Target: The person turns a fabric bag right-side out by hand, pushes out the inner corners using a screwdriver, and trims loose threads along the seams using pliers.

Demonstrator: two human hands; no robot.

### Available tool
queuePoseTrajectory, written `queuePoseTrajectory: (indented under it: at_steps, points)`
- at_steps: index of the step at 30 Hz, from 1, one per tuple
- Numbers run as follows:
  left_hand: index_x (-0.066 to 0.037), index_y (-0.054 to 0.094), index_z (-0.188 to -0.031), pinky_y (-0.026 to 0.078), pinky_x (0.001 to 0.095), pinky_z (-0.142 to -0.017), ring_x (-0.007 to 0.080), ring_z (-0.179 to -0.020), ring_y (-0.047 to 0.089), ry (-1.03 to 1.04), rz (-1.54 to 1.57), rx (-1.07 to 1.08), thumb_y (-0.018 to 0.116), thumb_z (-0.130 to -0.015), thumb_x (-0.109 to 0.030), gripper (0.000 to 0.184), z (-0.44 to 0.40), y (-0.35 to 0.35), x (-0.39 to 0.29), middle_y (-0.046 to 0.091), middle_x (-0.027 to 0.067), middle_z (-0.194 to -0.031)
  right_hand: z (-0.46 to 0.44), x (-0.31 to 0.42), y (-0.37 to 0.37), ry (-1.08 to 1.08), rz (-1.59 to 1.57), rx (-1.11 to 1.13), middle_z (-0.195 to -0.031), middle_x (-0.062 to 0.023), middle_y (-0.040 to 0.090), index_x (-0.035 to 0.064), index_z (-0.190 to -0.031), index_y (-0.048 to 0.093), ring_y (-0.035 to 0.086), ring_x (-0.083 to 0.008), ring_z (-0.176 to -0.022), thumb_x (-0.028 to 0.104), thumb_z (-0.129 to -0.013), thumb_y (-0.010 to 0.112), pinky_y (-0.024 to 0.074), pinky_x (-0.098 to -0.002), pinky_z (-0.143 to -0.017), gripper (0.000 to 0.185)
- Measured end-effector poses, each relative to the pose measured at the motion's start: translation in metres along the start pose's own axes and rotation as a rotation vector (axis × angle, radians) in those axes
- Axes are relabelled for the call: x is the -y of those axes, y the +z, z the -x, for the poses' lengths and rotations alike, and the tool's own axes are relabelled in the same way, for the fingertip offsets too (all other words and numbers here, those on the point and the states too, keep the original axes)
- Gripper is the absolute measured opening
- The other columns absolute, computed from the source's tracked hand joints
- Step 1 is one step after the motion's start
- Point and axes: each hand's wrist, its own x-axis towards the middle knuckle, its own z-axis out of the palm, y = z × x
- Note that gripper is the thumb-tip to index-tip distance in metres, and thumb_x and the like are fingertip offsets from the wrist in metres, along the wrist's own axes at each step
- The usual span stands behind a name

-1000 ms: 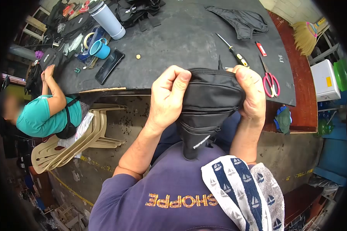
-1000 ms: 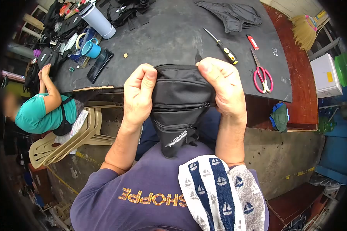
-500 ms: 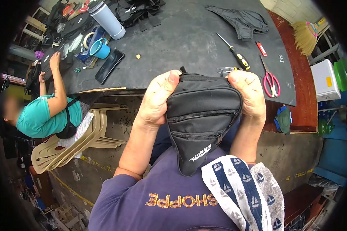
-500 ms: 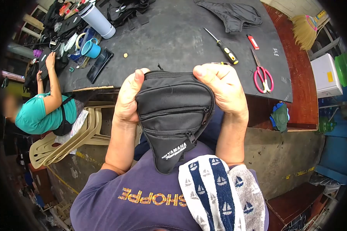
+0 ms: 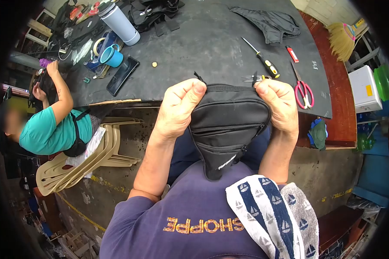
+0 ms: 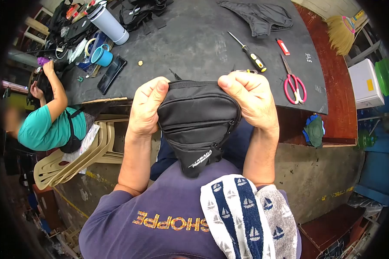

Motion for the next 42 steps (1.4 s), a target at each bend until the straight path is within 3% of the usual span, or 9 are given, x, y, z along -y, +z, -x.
queuePoseTrajectory:
  at_steps: [12,17,21,25,28,29,32,37,42]
  points:
    - [-0.007,0.061,-0.087,0.029,0.0222,-0.065,0.0017,-0.075,0.032,0.325,-0.207,-0.057,0.064,-0.113,-0.03,0.034,-0.008,0.003,-0.003,0.043,-0.0128,-0.08,-0.007,-0.01,0.006,-0.183,0.073,0.108,-0.074,0.0077,0.042,0.0018,-0.078,0.054,0.034,-0.0044,-0.068,0.015,-0.106,0.071,0.0289,-0.0266,-0.06,0.036]
    - [-0.007,0.061,-0.086,0.029,0.0241,-0.065,0.0026,-0.074,0.031,0.22,-0.206,-0.104,0.063,-0.113,-0.029,0.034,0.0,0.002,-0.005,0.041,-0.0121,-0.08,-0.012,-0.013,0.012,-0.245,0.063,0.097,-0.072,0.0085,0.043,0.0019,-0.077,0.056,0.036,-0.0035,-0.068,0.016,-0.106,0.071,0.0298,-0.0255,-0.06,0.036]
    - [-0.007,0.063,-0.088,0.032,0.0232,-0.066,0.0022,-0.074,0.036,0.115,-0.059,-0.083,0.062,-0.113,-0.028,0.033,-0.001,-0.005,0.0,0.046,-0.0114,-0.079,-0.007,-0.005,0.014,-0.051,-0.004,0.056,-0.072,0.0092,0.049,0.0016,-0.078,0.062,0.04,-0.0022,-0.068,0.016,-0.106,0.072,0.0319,-0.0239,-0.06,0.033]
    - [-0.004,0.067,-0.095,0.041,0.0216,-0.073,0.0024,-0.078,0.049,0.025,0.087,0.067,0.061,-0.113,-0.031,0.033,0.001,-0.009,-0.011,0.059,-0.0076,-0.086,-0.012,-0.009,0.012,-0.09,0.029,0.123,-0.072,0.0089,0.052,0.0014,-0.08,0.065,0.041,-0.0016,-0.068,0.017,-0.105,0.073,0.0326,-0.0231,-0.059,0.031]
    - [0.003,0.07,-0.116,0.05,0.0256,-0.088,0.0087,-0.096,0.063,-0.119,0.108,0.364,0.066,-0.108,-0.043,0.048,-0.007,-0.019,-0.029,0.074,0.0026,-0.105,-0.014,-0.01,0.013,-0.125,0.042,0.142,-0.073,0.0087,0.055,0.0012,-0.082,0.067,0.043,-0.0012,-0.068,0.017,-0.105,0.074,0.0332,-0.0226,-0.059,0.029]
    - [0.003,0.07,-0.116,0.05,0.0256,-0.088,0.0087,-0.096,0.063,-0.118,0.108,0.364,0.066,-0.108,-0.043,0.048,-0.01,-0.025,-0.029,0.074,0.0026,-0.105,-0.013,-0.009,0.017,-0.126,0.039,0.137,-0.073,0.0087,0.055,0.0013,-0.082,0.067,0.043,-0.0012,-0.068,0.017,-0.105,0.074,0.0334,-0.0226,-0.059,0.028]
    - [0.011,0.062,-0.136,0.051,0.0335,-0.103,0.0193,-0.117,0.066,-0.054,-0.007,0.689,0.077,-0.096,-0.057,0.081,-0.023,-0.047,-0.018,0.073,0.0153,-0.128,-0.01,-0.002,0.028,-0.127,0.029,0.111,-0.073,0.0086,0.056,0.0016,-0.084,0.067,0.044,-0.001,-0.068,0.016,-0.103,0.076,0.0344,-0.0225,-0.059,0.026]
    - [0.016,0.052,-0.146,0.048,0.0369,-0.111,0.025,-0.128,0.063,-0.002,0.122,0.974,0.088,-0.084,-0.06,0.105,-0.044,-0.059,-0.012,0.068,0.0217,-0.139,-0.011,0.004,0.03,-0.139,0.024,0.213,-0.073,0.0083,0.057,0.002,-0.085,0.067,0.045,-0.0012,-0.069,0.015,-0.103,0.076,0.0359,-0.0224,-0.059,0.024]
    - [0.017,0.049,-0.147,0.048,0.0372,-0.112,0.0256,-0.129,0.062,-0.096,0.137,0.955,0.094,-0.078,-0.053,0.108,-0.042,-0.046,-0.025,0.066,0.0223,-0.141,-0.014,0.009,0.041,-0.197,0.046,0.153,-0.072,0.0089,0.054,0.0026,-0.082,0.064,0.045,-0.0015,-0.068,0.017,-0.104,0.075,0.036,-0.0228,-0.058,0.029]
